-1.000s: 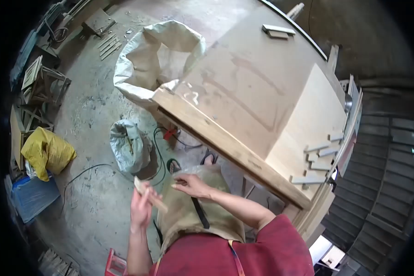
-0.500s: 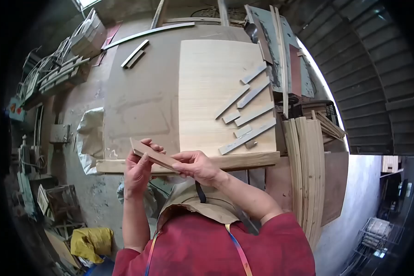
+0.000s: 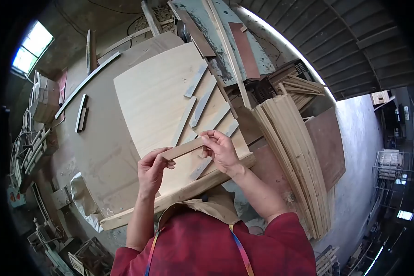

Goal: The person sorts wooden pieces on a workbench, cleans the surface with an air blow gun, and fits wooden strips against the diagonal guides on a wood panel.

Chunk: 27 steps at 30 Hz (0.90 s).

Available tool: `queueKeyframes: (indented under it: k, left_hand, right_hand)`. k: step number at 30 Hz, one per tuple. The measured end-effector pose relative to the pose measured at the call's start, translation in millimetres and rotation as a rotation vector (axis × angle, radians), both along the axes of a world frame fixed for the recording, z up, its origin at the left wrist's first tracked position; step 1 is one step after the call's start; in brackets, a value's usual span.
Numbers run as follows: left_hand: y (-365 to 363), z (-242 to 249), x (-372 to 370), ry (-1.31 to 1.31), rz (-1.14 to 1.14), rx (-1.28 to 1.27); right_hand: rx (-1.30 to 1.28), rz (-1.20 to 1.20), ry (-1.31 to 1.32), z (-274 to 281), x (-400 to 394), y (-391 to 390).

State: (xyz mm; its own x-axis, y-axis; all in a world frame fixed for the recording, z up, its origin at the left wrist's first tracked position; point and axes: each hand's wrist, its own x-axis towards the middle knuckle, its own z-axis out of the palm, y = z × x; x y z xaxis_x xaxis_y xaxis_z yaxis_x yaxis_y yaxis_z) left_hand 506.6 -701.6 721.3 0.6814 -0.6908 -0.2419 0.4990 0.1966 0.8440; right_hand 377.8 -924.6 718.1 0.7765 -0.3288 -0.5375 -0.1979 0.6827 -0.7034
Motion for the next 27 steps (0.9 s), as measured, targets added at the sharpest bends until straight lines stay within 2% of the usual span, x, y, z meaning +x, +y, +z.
queueKeyframes:
  k: [2, 5, 9, 14, 18, 21, 22, 25, 27]
  left_hand:
    - [-16.2, -2.1, 11.9, -0.04, -0.012, 0.021]
    - [-31.5, -8.9, 21.3, -0.135, -0.031, -0.091]
    - [-47.3, -14.3, 34.5, -0.229, -0.054, -0.066]
    - [-54.5, -30.4, 32.8, -0.197, -0.045, -0.028]
    - [-71.3, -23.9, 33.4, -0.176, -0.043, 0.052]
    - [-85.4, -17.9, 40.0, 0.046, -0.171, 0.223]
    - [-92.6, -16.6, 41.7, 0.033, -0.169, 0.236]
    - [-118.6, -16.5, 42.6, -0.157, -0.316, 0.502]
    - [-132.6, -19.9, 38.1, -0.176, -0.307, 0.528]
  right_hand:
    - [-0.035, -0.135, 0.004, -3.0, 8.5, -2.7]
    - [-0.091, -0.186, 0.042, -1.5, 19.7, -9.9]
    - [-0.16, -0.253, 0.073, -4.1, 33.5, -24.1]
    - [-0.246, -0.272, 0.077, -21.7, 46.5, -41.8]
    - [-0.395, -0.164, 0.031, -28.8, 52.2, -68.4]
    - [-0.474, -0.106, -0.024, -29.7, 58.7, -87.9]
    - [-0.521, -0.087, -0.049, -28.7, 60.0, -94.7]
    - [-0.533, -0.077, -0.103, -24.3, 65.3, -111.3]
    - [-0.54, -0.07, -0.135, -26.6, 63.5, -128.2]
